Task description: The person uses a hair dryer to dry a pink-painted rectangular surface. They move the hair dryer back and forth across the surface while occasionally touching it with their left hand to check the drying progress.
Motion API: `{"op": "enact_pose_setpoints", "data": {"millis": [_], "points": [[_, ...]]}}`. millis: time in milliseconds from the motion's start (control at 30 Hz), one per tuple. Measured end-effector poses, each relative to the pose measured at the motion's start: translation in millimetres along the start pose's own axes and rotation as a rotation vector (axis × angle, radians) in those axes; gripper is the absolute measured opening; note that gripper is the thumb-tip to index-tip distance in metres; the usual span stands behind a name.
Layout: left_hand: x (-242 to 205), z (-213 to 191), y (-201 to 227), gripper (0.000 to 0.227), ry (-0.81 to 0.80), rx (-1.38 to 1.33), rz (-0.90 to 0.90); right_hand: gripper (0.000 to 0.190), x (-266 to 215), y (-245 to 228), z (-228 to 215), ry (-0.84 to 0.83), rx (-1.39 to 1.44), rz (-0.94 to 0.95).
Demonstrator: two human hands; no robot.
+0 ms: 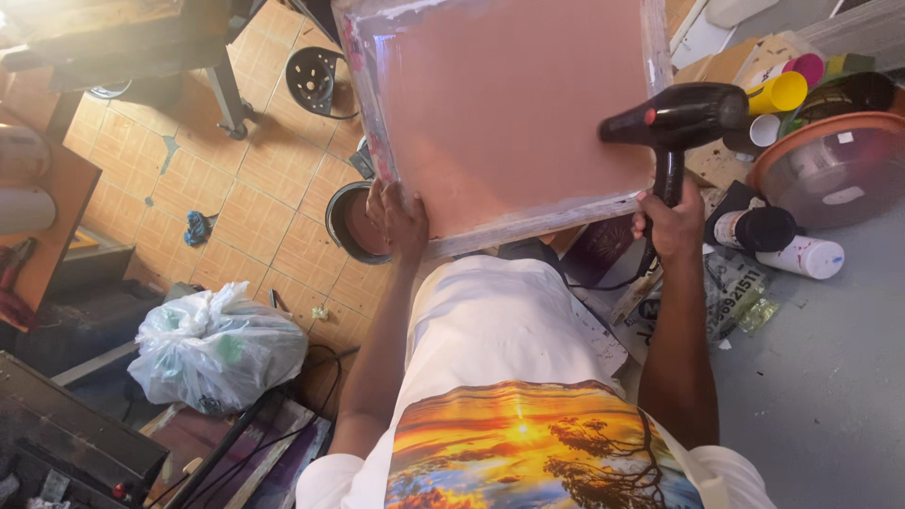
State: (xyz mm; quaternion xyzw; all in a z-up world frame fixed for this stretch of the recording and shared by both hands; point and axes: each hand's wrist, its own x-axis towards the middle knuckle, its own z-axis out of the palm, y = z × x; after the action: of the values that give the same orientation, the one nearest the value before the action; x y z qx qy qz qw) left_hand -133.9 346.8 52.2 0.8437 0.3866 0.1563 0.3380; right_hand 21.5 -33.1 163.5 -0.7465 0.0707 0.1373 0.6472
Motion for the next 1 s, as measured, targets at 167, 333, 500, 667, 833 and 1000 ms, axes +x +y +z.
{"op": "enact_pose_setpoints", "data": {"millis": [167,333,500,667,833,1000], "points": [[7.0,3.9,0.7,0.043,0.011,-0.033,0.093,0.022,14.5,-22.7,4.8,-0.003,-0.297,-0.038],[18.4,4.7,6.4,0.049,-0.041,0.012,0.029,0.028,35.4,-21.8,10.3,-0.055,-0.209,-0.035],[23.7,0.7,18.8,0.057,-0.09,0.073,0.001,0.022,69.5,-24.8,7.8,-0.101,-0.213,-0.06],[24.3,4.2,27.2,0.059,-0.085,0.131,0.013,0.022,94.4,-52.2,19.4,-0.094,-0.18,-0.04],[29.1,13.4,31.9,0.059,-0.058,0.168,0.006,0.018,125.4,-75.9,26.5,-0.158,-0.196,-0.048],[34.1,11.8,53.8,0.062,-0.069,0.192,-0.053,0.018,153.3,-99.9,37.1,-0.189,-0.229,-0.064]]}}
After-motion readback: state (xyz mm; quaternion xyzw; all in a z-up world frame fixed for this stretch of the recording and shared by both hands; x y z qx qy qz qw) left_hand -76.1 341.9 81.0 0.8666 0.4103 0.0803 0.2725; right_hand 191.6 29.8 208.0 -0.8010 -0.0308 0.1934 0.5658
